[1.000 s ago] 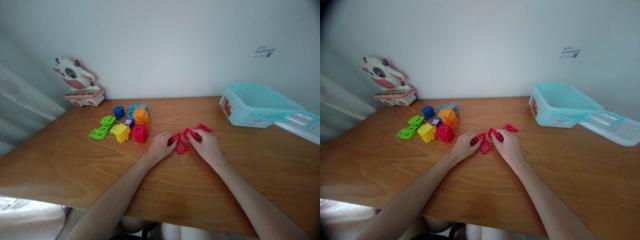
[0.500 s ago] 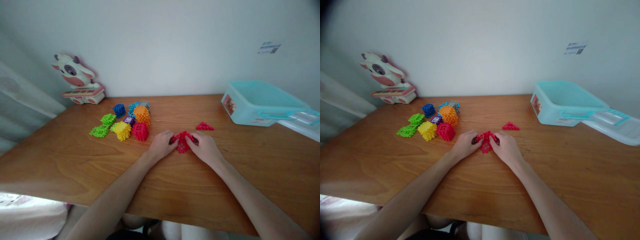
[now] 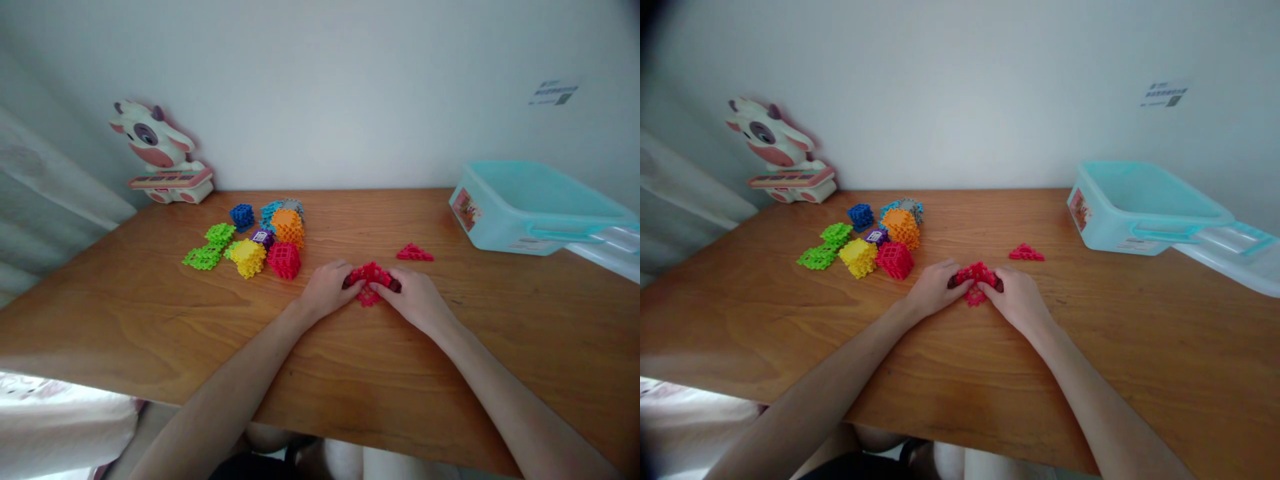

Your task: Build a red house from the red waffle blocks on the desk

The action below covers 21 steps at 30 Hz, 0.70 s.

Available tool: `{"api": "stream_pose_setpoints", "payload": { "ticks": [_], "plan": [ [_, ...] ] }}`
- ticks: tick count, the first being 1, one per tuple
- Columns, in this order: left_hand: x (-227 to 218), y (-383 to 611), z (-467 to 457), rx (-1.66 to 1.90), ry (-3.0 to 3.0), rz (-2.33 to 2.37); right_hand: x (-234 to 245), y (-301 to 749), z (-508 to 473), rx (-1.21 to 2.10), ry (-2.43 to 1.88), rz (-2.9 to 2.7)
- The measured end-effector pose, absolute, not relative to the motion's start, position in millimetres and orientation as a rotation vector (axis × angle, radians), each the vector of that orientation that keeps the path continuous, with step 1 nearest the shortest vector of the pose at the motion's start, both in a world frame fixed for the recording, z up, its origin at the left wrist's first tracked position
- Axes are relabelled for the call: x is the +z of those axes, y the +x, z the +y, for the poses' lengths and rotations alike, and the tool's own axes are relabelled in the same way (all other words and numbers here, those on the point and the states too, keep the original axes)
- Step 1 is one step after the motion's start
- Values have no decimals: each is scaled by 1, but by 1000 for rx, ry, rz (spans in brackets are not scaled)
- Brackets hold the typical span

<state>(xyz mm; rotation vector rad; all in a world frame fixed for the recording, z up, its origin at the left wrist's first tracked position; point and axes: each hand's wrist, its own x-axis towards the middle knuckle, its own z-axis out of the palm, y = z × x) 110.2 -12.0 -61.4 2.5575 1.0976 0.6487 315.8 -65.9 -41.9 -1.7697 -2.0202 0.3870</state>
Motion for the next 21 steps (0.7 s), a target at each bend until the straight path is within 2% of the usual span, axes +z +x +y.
{"api": "stream_pose_setpoints", "payload": {
  "ticks": [11,21],
  "plan": [
    [-65,110,-11,707,2544,1091,-42,312,-66,389,-1858,-1959],
    [-63,110,-10,657,2525,1159,-47,309,-68,271,-1731,-2009]
  ]
}}
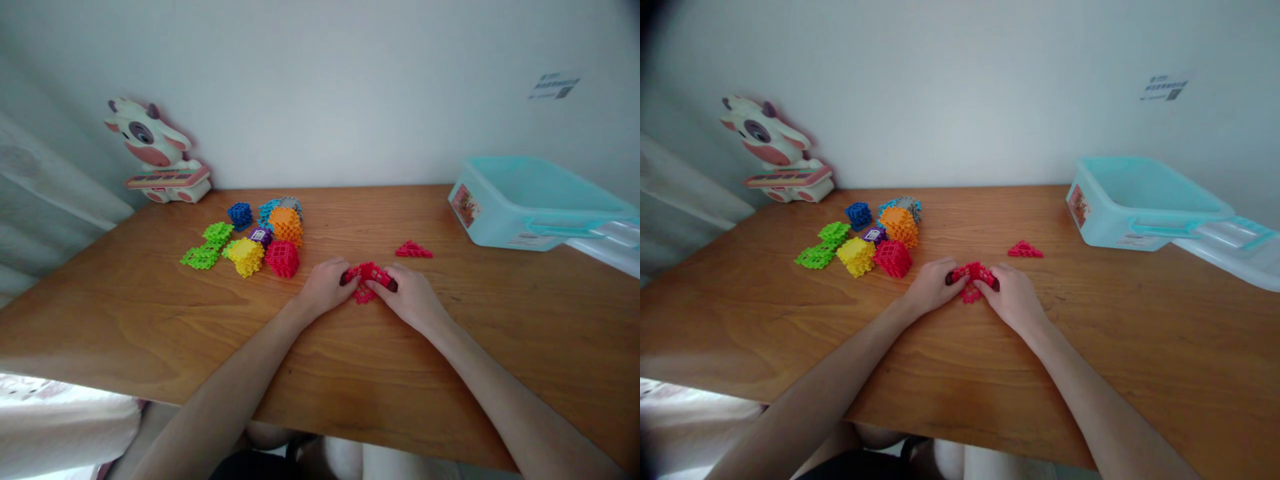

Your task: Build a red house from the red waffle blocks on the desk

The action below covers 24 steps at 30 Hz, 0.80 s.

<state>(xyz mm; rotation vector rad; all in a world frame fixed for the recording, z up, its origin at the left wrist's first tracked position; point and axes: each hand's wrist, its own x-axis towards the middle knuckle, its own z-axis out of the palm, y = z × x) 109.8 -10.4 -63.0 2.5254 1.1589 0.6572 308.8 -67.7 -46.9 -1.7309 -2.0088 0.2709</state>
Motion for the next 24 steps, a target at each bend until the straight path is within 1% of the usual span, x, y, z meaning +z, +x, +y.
{"api": "stream_pose_setpoints", "payload": {
  "ticks": [6,14,19,24],
  "plan": [
    [-61,110,-11,639,2515,1179,-47,309,-69,178,-1653,-2106],
    [-58,110,-13,631,2487,1213,-50,316,-65,264,-1536,-2125],
    [-57,112,-13,629,2433,1262,-48,319,-64,377,-1503,-2144],
    [-55,114,-16,604,2422,1232,-49,314,-68,463,-1478,-2030]
  ]
}}
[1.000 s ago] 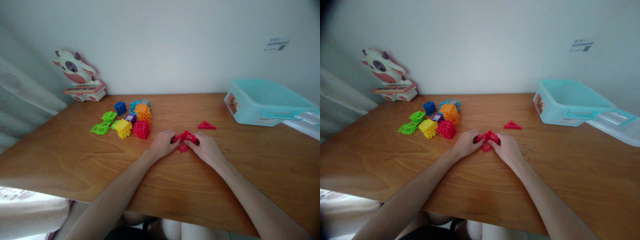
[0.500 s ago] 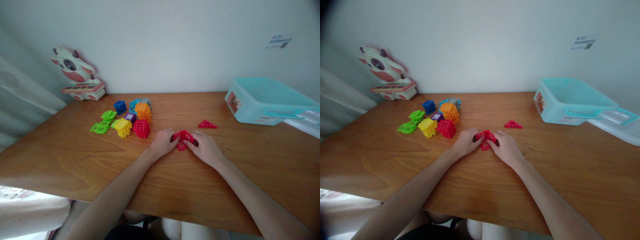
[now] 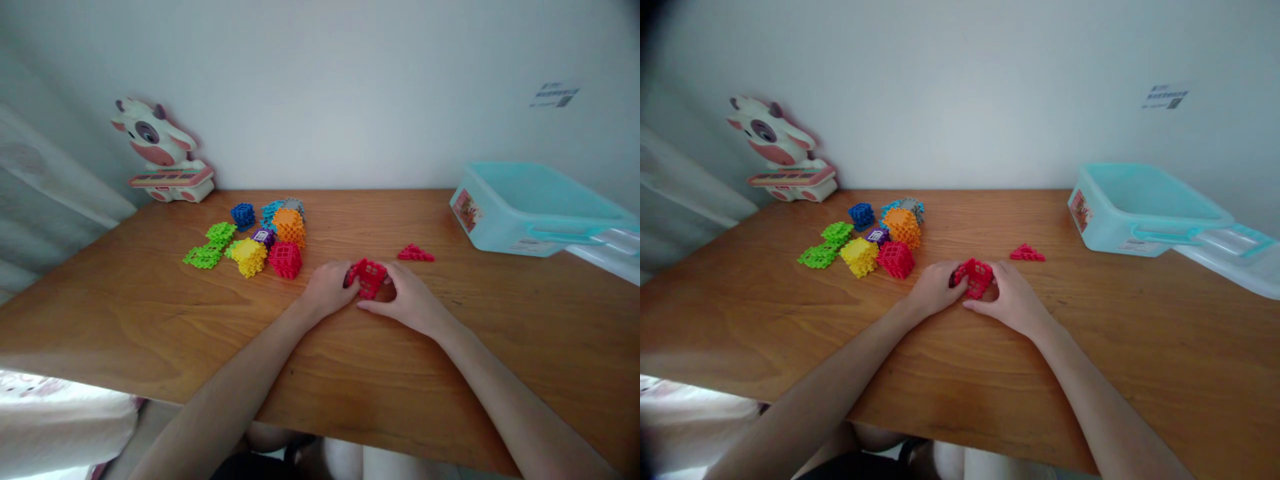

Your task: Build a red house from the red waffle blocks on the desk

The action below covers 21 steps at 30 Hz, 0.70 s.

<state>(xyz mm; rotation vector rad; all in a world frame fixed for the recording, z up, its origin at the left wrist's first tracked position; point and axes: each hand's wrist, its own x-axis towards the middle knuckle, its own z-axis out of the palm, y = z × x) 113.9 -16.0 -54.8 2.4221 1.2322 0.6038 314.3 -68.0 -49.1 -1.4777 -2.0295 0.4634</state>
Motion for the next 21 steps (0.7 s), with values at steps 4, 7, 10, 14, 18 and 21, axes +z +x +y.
{"api": "stream_pose_setpoints", "payload": {
  "ticks": [4,7,10,14,18,21],
  "plan": [
    [-49,108,-14,565,2425,1088,-54,314,-67,560,-1494,-1923],
    [-43,99,-9,512,2316,857,-57,319,-65,685,-1454,-1866],
    [-41,92,-5,491,2242,760,-57,325,-64,738,-1410,-1890],
    [-44,89,-1,499,2315,802,-55,329,-63,711,-1450,-1912],
    [-43,90,-1,461,2351,806,-58,332,-63,727,-1475,-1910],
    [-42,91,-1,462,2347,799,-60,332,-62,758,-1472,-1903]
  ]
}}
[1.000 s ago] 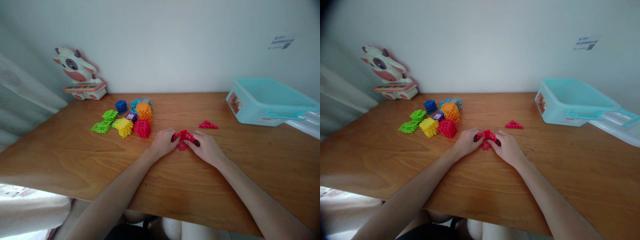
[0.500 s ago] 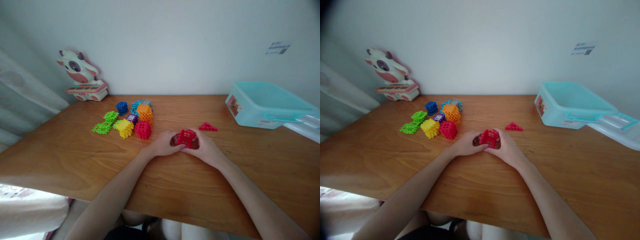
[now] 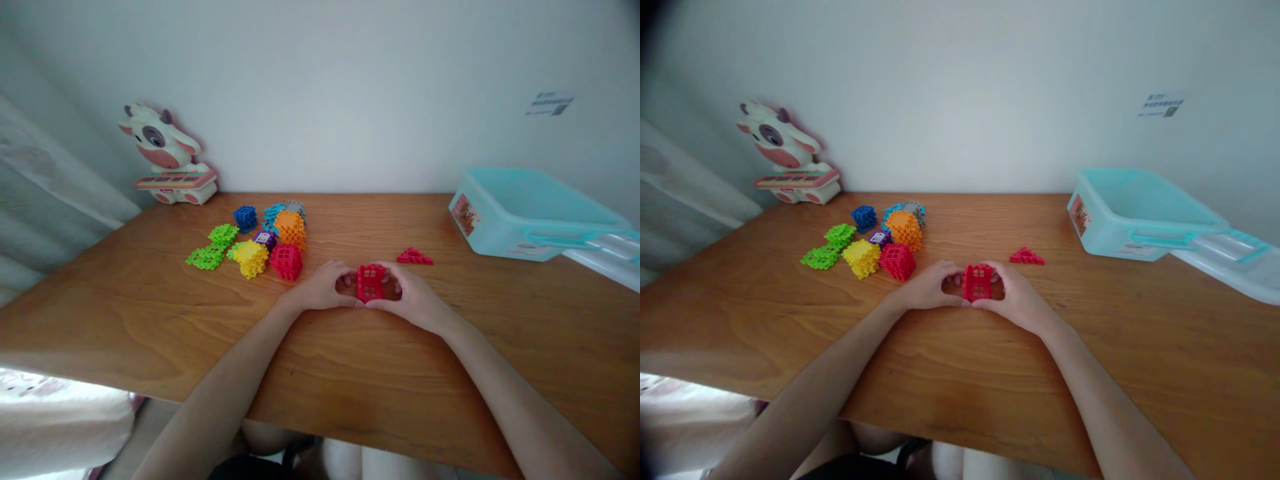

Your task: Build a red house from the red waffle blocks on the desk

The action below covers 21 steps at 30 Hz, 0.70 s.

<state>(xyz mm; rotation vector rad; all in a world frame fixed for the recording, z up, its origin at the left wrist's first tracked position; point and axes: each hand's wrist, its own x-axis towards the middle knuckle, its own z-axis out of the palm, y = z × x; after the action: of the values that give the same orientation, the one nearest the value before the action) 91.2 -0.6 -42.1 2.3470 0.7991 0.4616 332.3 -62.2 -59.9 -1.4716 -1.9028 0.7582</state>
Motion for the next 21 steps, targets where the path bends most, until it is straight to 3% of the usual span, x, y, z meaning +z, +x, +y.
{"api": "stream_pose_setpoints", "payload": {
  "ticks": [21],
  "plan": [
    [-45,89,-3,663,2052,644,-52,326,-64,836,-1387,-1886]
  ]
}}
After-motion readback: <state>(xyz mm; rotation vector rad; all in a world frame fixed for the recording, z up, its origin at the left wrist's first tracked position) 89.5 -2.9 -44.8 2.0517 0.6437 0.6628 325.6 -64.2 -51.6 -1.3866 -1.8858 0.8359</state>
